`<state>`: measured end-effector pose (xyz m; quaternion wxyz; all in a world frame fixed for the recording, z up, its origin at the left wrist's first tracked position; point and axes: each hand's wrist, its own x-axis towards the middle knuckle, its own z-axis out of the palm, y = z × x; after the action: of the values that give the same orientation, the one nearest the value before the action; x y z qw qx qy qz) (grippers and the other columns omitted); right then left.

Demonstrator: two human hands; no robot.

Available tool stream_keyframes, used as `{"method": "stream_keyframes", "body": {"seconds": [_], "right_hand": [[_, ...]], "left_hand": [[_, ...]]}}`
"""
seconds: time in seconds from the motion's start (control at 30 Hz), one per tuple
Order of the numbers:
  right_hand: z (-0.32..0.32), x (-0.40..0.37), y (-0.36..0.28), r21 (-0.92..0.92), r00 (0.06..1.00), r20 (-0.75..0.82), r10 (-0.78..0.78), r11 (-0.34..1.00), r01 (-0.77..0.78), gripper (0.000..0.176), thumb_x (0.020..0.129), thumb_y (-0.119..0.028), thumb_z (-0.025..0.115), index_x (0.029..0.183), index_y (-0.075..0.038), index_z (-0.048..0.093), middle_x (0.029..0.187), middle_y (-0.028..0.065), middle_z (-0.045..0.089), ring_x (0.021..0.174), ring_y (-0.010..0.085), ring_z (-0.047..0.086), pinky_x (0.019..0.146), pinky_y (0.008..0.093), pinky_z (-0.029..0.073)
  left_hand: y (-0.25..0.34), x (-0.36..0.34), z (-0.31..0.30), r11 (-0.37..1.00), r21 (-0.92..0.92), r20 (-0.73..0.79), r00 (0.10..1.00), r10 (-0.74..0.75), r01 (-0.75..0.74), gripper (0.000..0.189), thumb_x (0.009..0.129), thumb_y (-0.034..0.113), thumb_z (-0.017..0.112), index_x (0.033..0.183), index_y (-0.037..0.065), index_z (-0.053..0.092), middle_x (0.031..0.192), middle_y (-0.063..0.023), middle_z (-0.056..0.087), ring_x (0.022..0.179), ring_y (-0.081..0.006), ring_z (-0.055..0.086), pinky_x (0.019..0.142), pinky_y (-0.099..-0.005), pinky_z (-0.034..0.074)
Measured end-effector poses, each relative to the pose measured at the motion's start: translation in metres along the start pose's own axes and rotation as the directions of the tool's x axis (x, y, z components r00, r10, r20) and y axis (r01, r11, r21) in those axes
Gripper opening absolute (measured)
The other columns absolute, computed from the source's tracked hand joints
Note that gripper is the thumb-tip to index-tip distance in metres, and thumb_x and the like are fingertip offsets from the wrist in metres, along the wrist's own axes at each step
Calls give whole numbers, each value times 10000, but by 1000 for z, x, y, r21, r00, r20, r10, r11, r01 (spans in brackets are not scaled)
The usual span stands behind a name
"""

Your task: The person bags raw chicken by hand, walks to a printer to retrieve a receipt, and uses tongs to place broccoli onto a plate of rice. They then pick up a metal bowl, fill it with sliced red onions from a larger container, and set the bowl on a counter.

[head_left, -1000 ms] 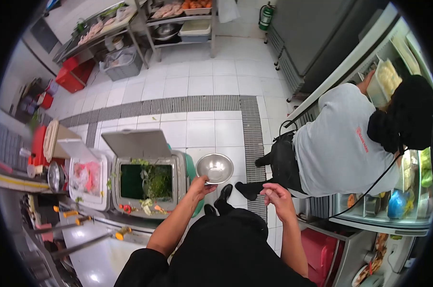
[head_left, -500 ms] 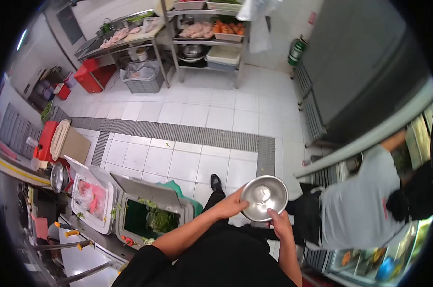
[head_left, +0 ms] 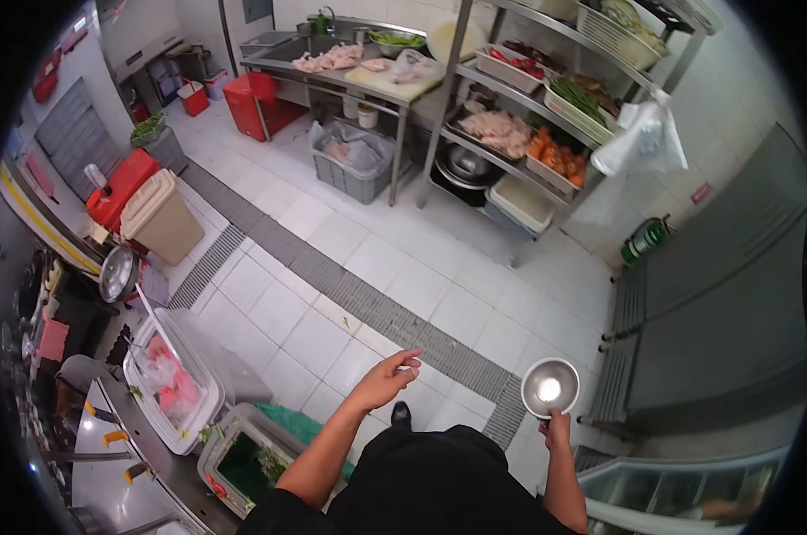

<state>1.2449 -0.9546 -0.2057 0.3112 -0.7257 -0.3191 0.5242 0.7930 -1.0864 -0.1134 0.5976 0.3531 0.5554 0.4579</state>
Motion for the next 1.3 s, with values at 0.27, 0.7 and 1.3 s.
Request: {"method": "stream_keyframes", "body": {"seconds": [0.27,0.7,1.3], "right_hand": [[32,135,56,-52,959,-180,216,972,-229,278,836,-108,483,1061,54,487,658,131,566,396,165,476,315,314,355],[340,344,-173,128,988,80,133,981,-143,343,850,-188,550,1068,60,457,732,143,603,515,174,559,456,313,480],[560,218,-261,470,842,-427,330,876,-105,166,844,-165,523,869,-1,528,575,66,504,421,133,462,363,277,361]], "left_hand": [[53,125,-76,999,33,34,999,5,-6,499,947,231,560,1409,83,444,1269,-89,567,1072,-159,550,898,-330,474],[263,454,-253,903,403,88,988,125,-150,434,949,175,568,1353,36,492,1112,-35,594,858,-70,533,768,-222,460],[472,973,-551,-47,995,101,952,291,-91,537,729,203,725,1247,218,582,1334,-149,455,1175,-379,492,893,-490,469]]}}
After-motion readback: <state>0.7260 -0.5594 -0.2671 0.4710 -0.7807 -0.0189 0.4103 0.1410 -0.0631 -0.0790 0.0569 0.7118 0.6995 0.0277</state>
